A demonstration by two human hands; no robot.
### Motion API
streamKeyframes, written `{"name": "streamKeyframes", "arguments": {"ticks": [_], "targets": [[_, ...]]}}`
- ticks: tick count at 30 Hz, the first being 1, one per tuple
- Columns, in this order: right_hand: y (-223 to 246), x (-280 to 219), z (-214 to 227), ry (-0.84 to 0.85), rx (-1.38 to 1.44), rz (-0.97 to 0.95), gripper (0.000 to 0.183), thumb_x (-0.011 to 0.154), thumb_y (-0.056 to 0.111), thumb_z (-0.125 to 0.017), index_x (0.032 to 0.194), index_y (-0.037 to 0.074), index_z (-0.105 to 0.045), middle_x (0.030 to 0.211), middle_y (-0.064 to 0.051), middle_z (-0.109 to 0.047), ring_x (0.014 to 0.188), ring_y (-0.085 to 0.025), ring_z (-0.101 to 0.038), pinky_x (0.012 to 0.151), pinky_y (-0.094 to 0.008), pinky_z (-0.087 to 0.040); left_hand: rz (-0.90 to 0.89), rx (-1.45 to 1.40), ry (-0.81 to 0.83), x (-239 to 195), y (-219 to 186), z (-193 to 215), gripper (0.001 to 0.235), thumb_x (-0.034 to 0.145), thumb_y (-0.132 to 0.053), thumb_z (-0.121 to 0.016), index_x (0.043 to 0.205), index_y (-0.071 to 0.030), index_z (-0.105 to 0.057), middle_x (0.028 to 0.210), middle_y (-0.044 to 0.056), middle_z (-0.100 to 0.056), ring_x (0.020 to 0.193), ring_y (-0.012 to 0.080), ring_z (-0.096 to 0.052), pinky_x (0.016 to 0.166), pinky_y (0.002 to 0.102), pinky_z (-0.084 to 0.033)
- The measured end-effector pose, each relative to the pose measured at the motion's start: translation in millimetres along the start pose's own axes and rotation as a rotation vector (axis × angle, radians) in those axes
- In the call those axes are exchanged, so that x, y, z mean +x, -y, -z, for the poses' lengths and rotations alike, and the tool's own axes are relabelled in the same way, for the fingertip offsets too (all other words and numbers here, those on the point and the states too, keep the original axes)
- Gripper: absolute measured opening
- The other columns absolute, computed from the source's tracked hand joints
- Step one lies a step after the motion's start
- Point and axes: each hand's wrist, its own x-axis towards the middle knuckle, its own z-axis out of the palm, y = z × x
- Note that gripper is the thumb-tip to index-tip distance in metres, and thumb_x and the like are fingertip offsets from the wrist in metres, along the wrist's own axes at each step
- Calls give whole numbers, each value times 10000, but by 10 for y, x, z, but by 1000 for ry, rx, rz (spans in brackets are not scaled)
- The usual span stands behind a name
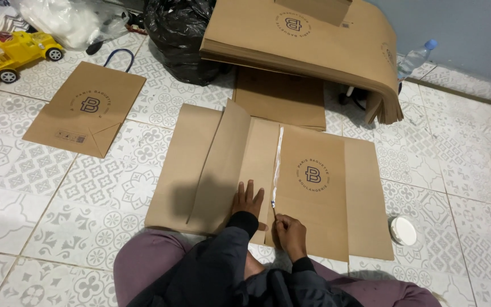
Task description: The person sits on the floor and assembles flat paper bags by applying glue to the center seam with a small brush, then folding and pressing the sides to secure the shape. The process is repeated for multiple bags.
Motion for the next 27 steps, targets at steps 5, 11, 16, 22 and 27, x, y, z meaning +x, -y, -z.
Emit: {"name": "streamKeyframes", "arguments": {"ticks": [5, 11, 16, 22, 27], "targets": [[-11, -39, -16, -7, 31, -40, 272, 928, 152, -660, 1149, 132, -817, 1239, -19, -778, 1192, -180, -715, 1104, -267, -506, 2, 16, -124, 172, 37, -250, 1335, 627, -674, -858, 1630, -251, -86, 1712, 158, 180, 1557, 451, 147, 1259, 534, -46], [95, -172, 49, 29, -9, -60, 285, 942, 168, -616, 1142, 147, -818, 1230, -47, -780, 1155, -229, -728, 1013, -294, -537, -2, 53, -13, 10, 6, -48, 1311, 692, -670, -806, 1639, -243, -7, 1705, 159, 223, 1555, 447, 181, 1266, 532, -17], [21, -183, 3, 23, -81, -22, 280, 941, 172, -625, 1152, 160, -808, 1164, -88, -794, 1132, -315, -723, 987, -396, -570, 0, 96, 25, -250, -54, 189, 1337, 697, -718, -772, 1664, -241, 17, 1715, 168, 196, 1562, 442, 151, 1264, 536, -12], [-49, -209, -49, 23, -107, -9, 265, 961, 146, -637, 1172, 153, -798, 1174, -113, -786, 1162, -375, -702, 977, -495, -593, 4, 96, 76, -319, -84, 246, 1283, 750, -700, -741, 1671, -236, 21, 1717, 176, 180, 1565, 442, 134, 1267, 535, 0], [47, -334, -58, 18, -134, 0, 259, 958, 147, -646, 1171, 142, -793, 1170, -115, -787, 1158, -363, -709, 978, -491, -595, 8, 84, 86, -380, -101, 284, 1248, 782, -675, -733, 1671, -238, 25, 1718, 170, 183, 1569, 434, 128, 1269, 535, -5]]}}
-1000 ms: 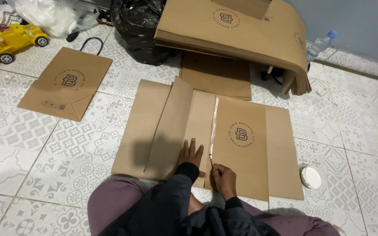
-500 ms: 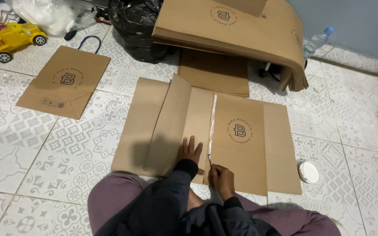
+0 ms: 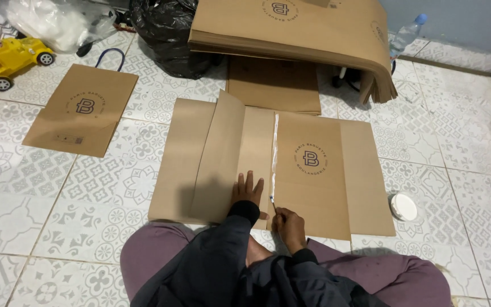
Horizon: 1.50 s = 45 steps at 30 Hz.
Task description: The person sits on the floor and assembles flat paper bags by applying glue to the center seam with a small brush, then folding and pressing the sides to secure the shape. The process is repeated for multiple bags.
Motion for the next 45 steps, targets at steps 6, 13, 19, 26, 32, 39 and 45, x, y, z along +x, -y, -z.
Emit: {"name": "streamKeyframes", "arguments": {"ticks": [6, 13, 19, 26, 32, 39, 45], "targets": [[14, -112, 31, 25, 9, -41, 197, 937, 155, -648, 1103, 150, -753, 1078, -167, -798, 1112, -422, -717, 966, -531, -592, 1, -32, -9, -7, 1, -3, 1228, 789, -651, -748, 1673, -247, 3, 1723, 152, 172, 1576, 416, 126, 1275, 525, 11], [-49, -170, 6, -8, 15, -59, 146, 933, 183, -663, 1067, 169, -718, 1031, -163, -803, 1081, -412, -733, 929, -515, -608, -3, -24, -8, -79, 4, 17, 1275, 748, -669, -772, 1672, -255, 3, 1726, 149, 173, 1579, 406, 130, 1278, 512, 22], [-37, -219, -32, -43, -34, -34, 211, 950, 146, -664, 1141, 145, -755, 1108, -151, -798, 1097, -385, -734, 947, -511, -604, -13, -49, -2, -65, 16, 14, 1276, 751, -644, -784, 1675, -247, 0, 1725, 151, 184, 1578, 403, 142, 1277, 509, 40], [144, -374, 49, -49, 92, -55, 288, 896, 145, -600, 1145, 159, -743, 1034, -69, -808, 998, -243, -739, 878, -335, -533, -32, -30, -60, 198, 61, -236, 1322, 717, -635, -820, 1652, -235, 24, 1705, 147, 254, 1556, 416, 237, 1268, 522, 86], [49, -412, -63, -69, 16, -2, 283, 901, 124, -648, 1167, 165, -737, 1106, -92, -791, 1016, -272, -744, 868, -363, -566, -31, 3, -39, 217, 76, -248, 1362, 690, -660, -819, 1655, -247, 48, 1700, 144, 275, 1555, 414, 243, 1269, 526, 92], [96, -522, 0, -10, -10, -34, 240, 874, 154, -587, 1078, 180, -710, 950, -78, -790, 915, -276, -740, 793, -382, -530, -33, -58, -40, 133, 79, -203, 1332, 710, -581, -857, 1656, -255, 22, 1706, 125, 271, 1558, 385, 260, 1271, 495, 95], [-192, -491, -171, -57, -108, 37, 171, 863, 191, -656, 1033, 206, -666, 953, -77, -782, 914, -324, -735, 752, -453, -539, -38, -6, -56, 145, 83, -220, 1388, 658, -622, -875, 1653, -266, 25, 1706, 128, 266, 1558, 409, 241, 1269, 512, 86]]}}
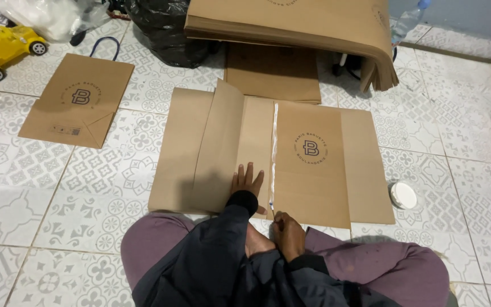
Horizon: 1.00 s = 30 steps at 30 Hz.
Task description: The person sits on the floor and assembles flat paper bags by applying glue to the center seam with a small brush, then folding and pressing the sides to secure the shape. The process is repeated for multiple bags.
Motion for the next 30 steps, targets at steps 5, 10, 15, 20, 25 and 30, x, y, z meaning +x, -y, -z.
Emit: {"name": "streamKeyframes", "arguments": {"ticks": [5, 10, 15, 20, 25, 30], "targets": [[-57, -85, 0, 30, 92, -46, 181, 838, 154, -686, 1016, 185, -664, 896, -37, -777, 840, -253, -741, 736, -383, -534, -4, 49, 43, -45, -23, 43, 1438, 630, -638, -881, 1650, -256, 58, 1699, 143, 277, 1554, 423, 240, 1265, 530, 89], [-81, -114, 6, 37, 96, -51, 101, 847, 157, -685, 939, 172, -646, 868, -20, -766, 829, -245, -735, 722, -386, -519, -8, 74, 43, -18, -25, 17, 1459, 624, -658, -876, 1647, -252, 81, 1697, 150, 277, 1549, 437, 242, 1262, 550, 79], [-104, -149, -51, -7, 70, -48, 110, 875, 236, -706, 950, 185, -643, 897, -30, -782, 838, -274, -743, 692, -418, -532, -3, 92, 22, 0, -23, -36, 1416, 658, -658, -862, 1650, -250, 63, 1699, 156, 266, 1551, 442, 230, 1263, 543, 72], [-53, -166, -41, 4, 82, -79, 123, 867, 229, -701, 986, 196, -698, 920, -14, -784, 884, -241, -743, 757, -378, -541, -16, 92, -30, 99, 13, -156, 1421, 645, -697, -849, 1648, -255, 55, 1702, 148, 247, 1550, 435, 227, 1259, 551, 74], [-29, -179, -45, 7, 63, -98, 97, 856, 194, -723, 853, 171, -630, 914, -50, -785, 879, -281, -739, 751, -402, -531, -11, 108, 38, 44, -15, -62, 1477, 619, -729, -835, 1648, -251, 110, 1687, 154, 301, 1541, 431, 267, 1260, 545, 97], [33, -194, 55, 84, 56, -132, 93, 838, 172, -697, 868, 157, -610, 907, -83, -769, 881, -318, -721, 766, -409, -515, -7, 106, 28, 43, -11, -74, 1481, 620, -703, -855, 1648, -256, 114, 1694, 145, 290, 1543, 428, 264, 1258, 546, 106]]}}
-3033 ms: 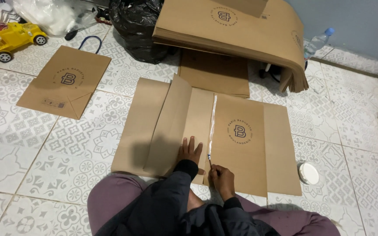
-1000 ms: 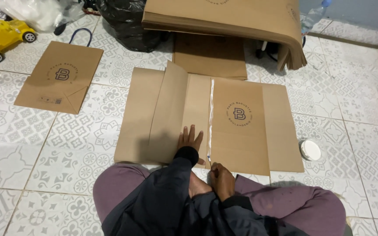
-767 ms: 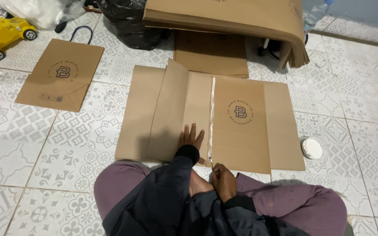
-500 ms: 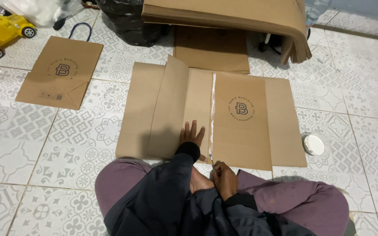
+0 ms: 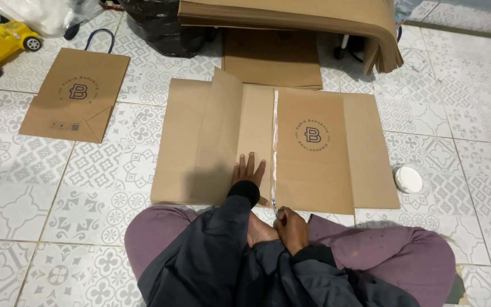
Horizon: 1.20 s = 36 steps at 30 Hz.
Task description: The person sits on the floor and assembles flat paper bags by applying glue to the center seam with a small brush, then folding and pressing the sides to secure the shape. The process is repeated for multiple bags.
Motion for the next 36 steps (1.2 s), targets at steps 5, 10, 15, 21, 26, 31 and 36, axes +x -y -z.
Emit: {"name": "streamKeyframes", "arguments": {"ticks": [5, 10, 15, 21, 26, 31, 36], "targets": [[-56, 37, 37, 62, -56, 42, 109, 833, 169, -689, 837, 140, -585, 871, -90, -744, 855, -314, -701, 740, -419, -503, -20, -25, 2, -19, 18, 7, 1492, 601, -712, -847, 1649, -251, 109, 1691, 146, 295, 1538, 424, 282, 1257, 546, 126], [-103, -3, 139, 77, -4, 48, 130, 837, 134, -721, 817, 151, -593, 881, -62, -750, 839, -252, -700, 735, -370, -511, -19, -33, -12, 15, 20, -31, 1471, 620, -694, -855, 1648, -251, 100, 1691, 148, 292, 1537, 430, 281, 1260, 544, 110], [-263, 28, 134, -70, 47, 163, 145, 847, 51, -698, 818, 164, -612, 778, -17, -707, 742, -221, -671, 690, -379, -499, -17, -12, -13, 8, 23, -20, 1455, 631, -687, -853, 1649, -245, 88, 1689, 150, 291, 1539, 431, 269, 1261, 544, 100], [-257, 99, 176, -74, -12, 243, 133, 817, 52, -706, 846, 148, -619, 821, -62, -710, 756, -280, -689, 702, -410, -511, 1, -139, -15, 108, 135, -21, 1330, 667, -618, -880, 1642, -275, -43, 1718, 95, 217, 1568, 376, 211, 1273, 520, 35], [-41, 329, 440, -119, 106, 177, 125, 916, 245, -741, 968, 138, -704, 915, -148, -780, 970, -402, -741, 827, -519, -608, 319, -183, -187, -420, 571, 701, 971, 890, -695, -630, 1659, -333, -159, 1751, 79, -18, 1582, 415, -29, 1240, 636, -94], [301, 792, 699, -189, 109, 220, 87, 950, 232, -723, 1018, 181, -742, 927, -128, -759, 976, -372, -734, 837, -482, -617, 503, -569, -294, -472, 1256, 408, 991, 910, -622, -651, 1667, -336, -79, 1739, 93, -43, 1507, 446, -245, 1192, 620, -289], [240, 1345, 705, -160, 126, 230, 153, 988, 165, -677, 1044, 272, -771, 906, -50, -677, 937, -268, -715, 814, -401, -612, 466, -787, -186, -799, 1234, 632, 914, 995, -571, -555, 1675, -240, -42, 1642, 158, -350, 1461, 355, -440, 1168, 512, -437]]}}
